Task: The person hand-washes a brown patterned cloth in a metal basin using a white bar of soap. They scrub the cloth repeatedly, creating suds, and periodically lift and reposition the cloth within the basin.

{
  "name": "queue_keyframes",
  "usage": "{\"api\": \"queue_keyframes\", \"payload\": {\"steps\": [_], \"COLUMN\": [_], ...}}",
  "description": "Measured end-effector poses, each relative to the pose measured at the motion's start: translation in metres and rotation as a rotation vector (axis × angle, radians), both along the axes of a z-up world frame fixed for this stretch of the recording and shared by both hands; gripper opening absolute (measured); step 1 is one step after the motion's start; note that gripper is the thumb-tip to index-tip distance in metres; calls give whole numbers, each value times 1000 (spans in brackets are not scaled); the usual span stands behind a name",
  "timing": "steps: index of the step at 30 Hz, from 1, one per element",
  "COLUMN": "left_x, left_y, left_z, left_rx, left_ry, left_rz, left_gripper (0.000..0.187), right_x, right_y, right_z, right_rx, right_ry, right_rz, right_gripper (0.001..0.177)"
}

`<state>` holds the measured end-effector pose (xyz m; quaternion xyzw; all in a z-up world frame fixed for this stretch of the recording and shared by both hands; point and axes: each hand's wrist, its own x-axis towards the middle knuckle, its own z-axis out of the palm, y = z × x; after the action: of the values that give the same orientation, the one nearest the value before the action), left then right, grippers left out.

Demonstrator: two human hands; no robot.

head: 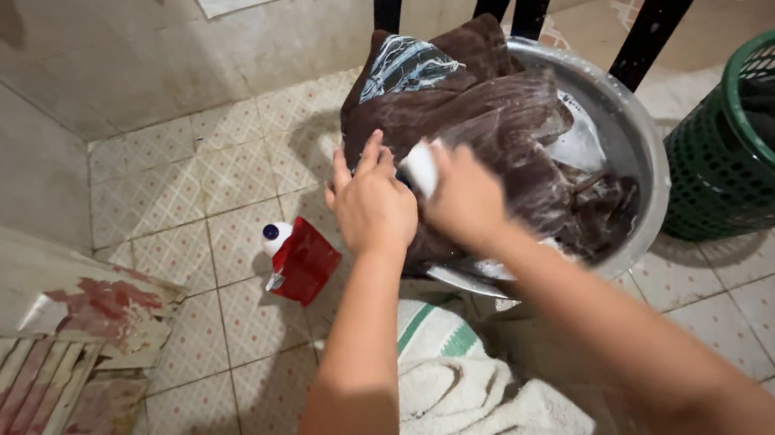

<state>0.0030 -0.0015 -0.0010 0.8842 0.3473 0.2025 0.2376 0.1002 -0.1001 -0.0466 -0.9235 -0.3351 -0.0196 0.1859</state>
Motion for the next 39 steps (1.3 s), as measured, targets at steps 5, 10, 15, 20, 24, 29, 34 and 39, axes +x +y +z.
{"api": "queue_keyframes", "payload": {"steps": [5, 10, 15, 20, 24, 29, 34, 39], "left_x": [0, 5, 3, 1, 2, -4, -11, -21], "left_y": [0, 1, 1, 2, 0, 2, 4, 3], "left_z": [-5, -10, -5, -4, -4, -11, -33, -31], "left_rx": [18, 67, -7, 10, -1, -8, 77, -66], "left_ry": [-19, -50, -6, -14, -8, -13, -457, -177], "left_rz": [-18, 14, 0, 3, 16, -17, 141, 301], "left_gripper": [42, 38, 38, 41, 37, 42, 64, 47], "right_x": [41, 51, 15, 55, 44, 19, 64, 79], "right_y": [-52, -55, -32, -93, -69, -58, -115, -140], "right_z": [33, 29, -7, 41, 31, 12, 14, 2], "right_rx": [66, 106, 5, 117, 19, -2, 318, 779], "right_ry": [114, 114, 143, 16, 140, 126, 53, 648], "right_rz": [-237, -440, -151, -339, -373, -24, -348, -419], "right_gripper": [62, 70, 58, 58, 56, 68, 72, 56]}}
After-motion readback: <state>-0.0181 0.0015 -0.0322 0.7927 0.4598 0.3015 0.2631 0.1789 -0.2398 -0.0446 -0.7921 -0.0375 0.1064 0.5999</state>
